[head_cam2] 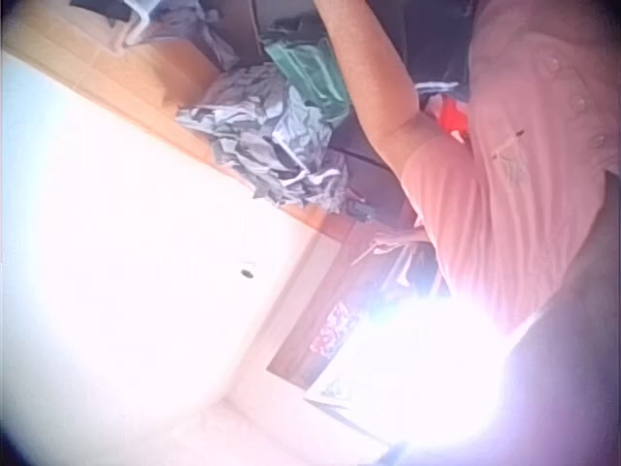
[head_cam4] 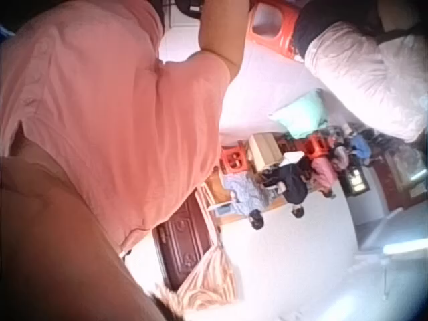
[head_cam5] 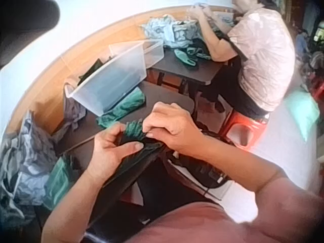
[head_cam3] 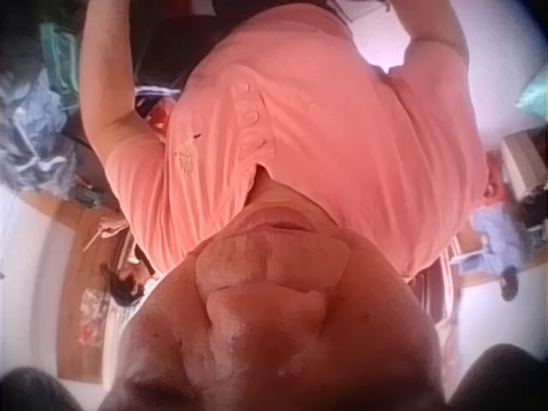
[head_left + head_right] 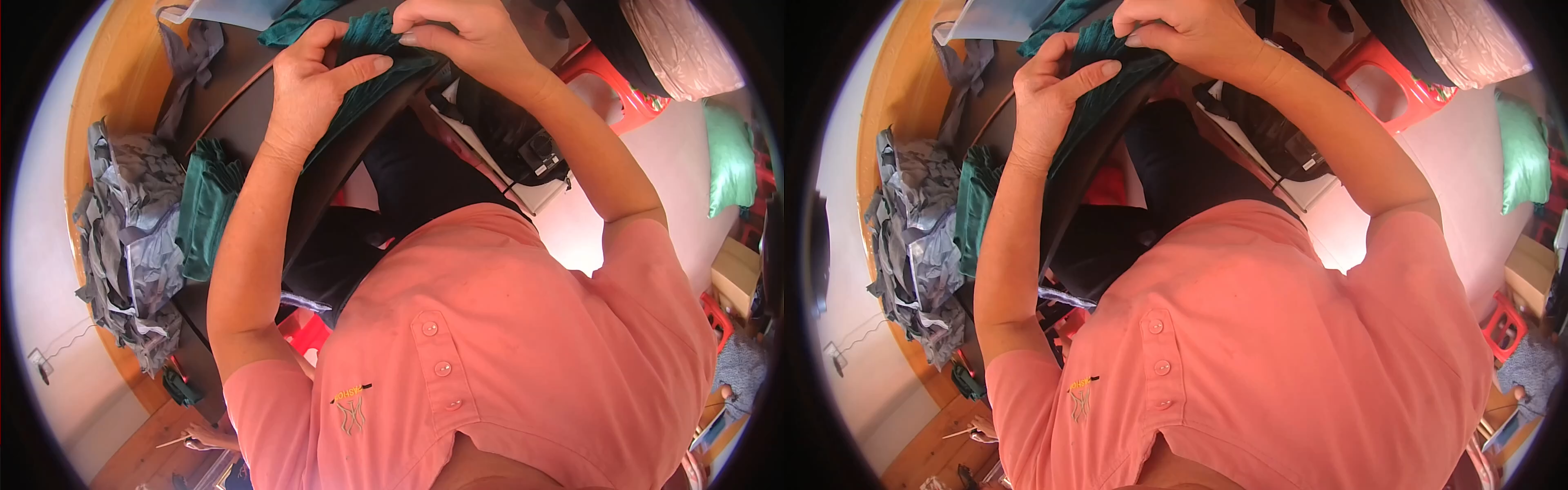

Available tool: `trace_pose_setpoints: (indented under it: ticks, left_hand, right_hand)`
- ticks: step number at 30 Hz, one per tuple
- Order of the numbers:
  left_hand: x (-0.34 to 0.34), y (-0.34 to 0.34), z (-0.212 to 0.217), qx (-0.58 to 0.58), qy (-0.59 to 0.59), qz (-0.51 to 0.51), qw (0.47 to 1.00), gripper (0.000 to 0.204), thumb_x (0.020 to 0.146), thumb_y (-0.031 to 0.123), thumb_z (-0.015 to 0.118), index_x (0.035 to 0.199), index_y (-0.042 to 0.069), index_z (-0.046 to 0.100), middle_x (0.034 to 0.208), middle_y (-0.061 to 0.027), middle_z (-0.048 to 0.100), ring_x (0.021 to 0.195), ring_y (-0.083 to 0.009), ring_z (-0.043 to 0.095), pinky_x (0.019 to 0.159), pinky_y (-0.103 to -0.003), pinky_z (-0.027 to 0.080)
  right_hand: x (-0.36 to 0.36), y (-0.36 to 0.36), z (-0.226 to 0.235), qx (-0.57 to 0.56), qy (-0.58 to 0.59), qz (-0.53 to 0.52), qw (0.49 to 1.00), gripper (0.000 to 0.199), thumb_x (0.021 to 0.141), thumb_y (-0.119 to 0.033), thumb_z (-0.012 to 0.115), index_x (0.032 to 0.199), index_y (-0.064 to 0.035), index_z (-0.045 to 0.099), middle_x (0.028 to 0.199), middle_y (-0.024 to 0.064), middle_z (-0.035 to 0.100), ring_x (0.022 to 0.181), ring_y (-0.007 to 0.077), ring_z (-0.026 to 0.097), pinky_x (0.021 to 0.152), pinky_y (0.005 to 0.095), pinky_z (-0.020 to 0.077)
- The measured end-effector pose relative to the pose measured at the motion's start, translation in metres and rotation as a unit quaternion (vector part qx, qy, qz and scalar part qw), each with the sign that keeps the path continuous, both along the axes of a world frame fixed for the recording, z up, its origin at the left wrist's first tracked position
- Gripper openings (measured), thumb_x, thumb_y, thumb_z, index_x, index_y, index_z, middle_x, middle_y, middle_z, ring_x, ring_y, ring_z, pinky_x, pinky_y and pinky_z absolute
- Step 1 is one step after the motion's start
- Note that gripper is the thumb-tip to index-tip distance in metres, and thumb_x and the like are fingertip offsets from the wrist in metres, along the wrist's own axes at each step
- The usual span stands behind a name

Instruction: Folding small rectangular pieces of green fabric and stacking them.

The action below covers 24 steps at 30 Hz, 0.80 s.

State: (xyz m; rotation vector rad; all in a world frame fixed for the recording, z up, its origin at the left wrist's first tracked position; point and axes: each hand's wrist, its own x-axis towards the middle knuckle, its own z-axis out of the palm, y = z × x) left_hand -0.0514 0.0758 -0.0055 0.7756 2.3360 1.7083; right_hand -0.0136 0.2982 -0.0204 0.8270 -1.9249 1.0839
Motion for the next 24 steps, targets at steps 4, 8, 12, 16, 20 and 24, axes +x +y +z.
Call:
trace_pose_setpoints:
  ticks: [4, 8, 12, 16, 20, 24]
  left_hand:
    - [-0.001, 0.0, 0.0, -0.003, 0.006, -0.008, 1.0, 0.032, 0.077, 0.008, 0.09, 0.103, 0.001, 0.072, 0.08, 0.0043, 0.065, 0.073, -0.0042, 0.055, 0.067, -0.021, 0.047]
    - [-0.001, 0.001, -0.001, -0.002, 0.018, 0.0, 1.0, 0.03, 0.079, 0.011, 0.089, 0.102, 0.001, 0.072, 0.079, 0.0051, 0.063, 0.072, -0.004, 0.053, 0.067, -0.021, 0.046]
    - [0.003, 0.007, 0.006, 0.001, 0.012, 0.003, 1.0, 0.028, 0.082, 0.014, 0.088, 0.1, 0.0, 0.071, 0.078, 0.0057, 0.061, 0.072, -0.0043, 0.052, 0.067, -0.02, 0.045]
    - [0.003, 0.001, 0.005, -0.024, 0.048, 0.009, 0.999, 0.027, 0.084, 0.016, 0.087, 0.099, 0.0, 0.071, 0.076, 0.0061, 0.058, 0.071, -0.0045, 0.049, 0.065, -0.021, 0.043]
    - [0.007, 0.006, 0.007, -0.01, 0.026, 0.01, 1.0, 0.027, 0.084, 0.016, 0.087, 0.099, 0.001, 0.071, 0.075, 0.0066, 0.058, 0.069, -0.0041, 0.047, 0.063, -0.021, 0.041]
    - [0.002, 0.004, 0.004, -0.029, 0.028, 0.008, 0.999, 0.026, 0.084, 0.015, 0.086, 0.099, 0.001, 0.071, 0.076, 0.0067, 0.058, 0.069, -0.0038, 0.047, 0.063, -0.021, 0.041]
  right_hand:
    - [0.004, -0.003, 0.008, 0.006, -0.03, -0.002, 1.0, 0.012, 0.081, -0.004, 0.073, 0.089, -0.0102, 0.067, 0.082, 0.0057, 0.061, 0.079, 0.0279, 0.061, 0.072, 0.0372, 0.0412]
    - [-0.001, 0.0, 0.004, 0.034, -0.02, -0.007, 0.999, 0.013, 0.079, -0.005, 0.074, 0.088, -0.0108, 0.067, 0.084, 0.0053, 0.059, 0.08, 0.0275, 0.061, 0.072, 0.0367, 0.041]
    - [-0.008, 0.018, -0.018, 0.072, 0.021, 0.026, 0.997, 0.013, 0.079, -0.008, 0.075, 0.087, -0.0113, 0.066, 0.086, 0.0051, 0.058, 0.085, 0.027, 0.06, 0.075, 0.0374, 0.0404]
    - [0.015, 0.021, 0.009, 0.143, -0.089, 0.05, 0.984, 0.013, 0.08, -0.011, 0.076, 0.086, -0.0105, 0.065, 0.086, 0.0058, 0.057, 0.088, 0.0271, 0.059, 0.076, 0.0385, 0.0392]
    - [0.008, 0.012, 0.005, 0.103, -0.073, 0.001, 0.992, 0.013, 0.081, -0.011, 0.076, 0.086, -0.0094, 0.064, 0.083, 0.007, 0.058, 0.085, 0.028, 0.059, 0.074, 0.0388, 0.0387]
    - [0.001, 0.0, -0.004, 0.019, -0.057, -0.043, 0.997, 0.014, 0.081, -0.01, 0.075, 0.088, -0.0084, 0.063, 0.08, 0.0079, 0.058, 0.079, 0.0292, 0.059, 0.072, 0.0393, 0.0387]
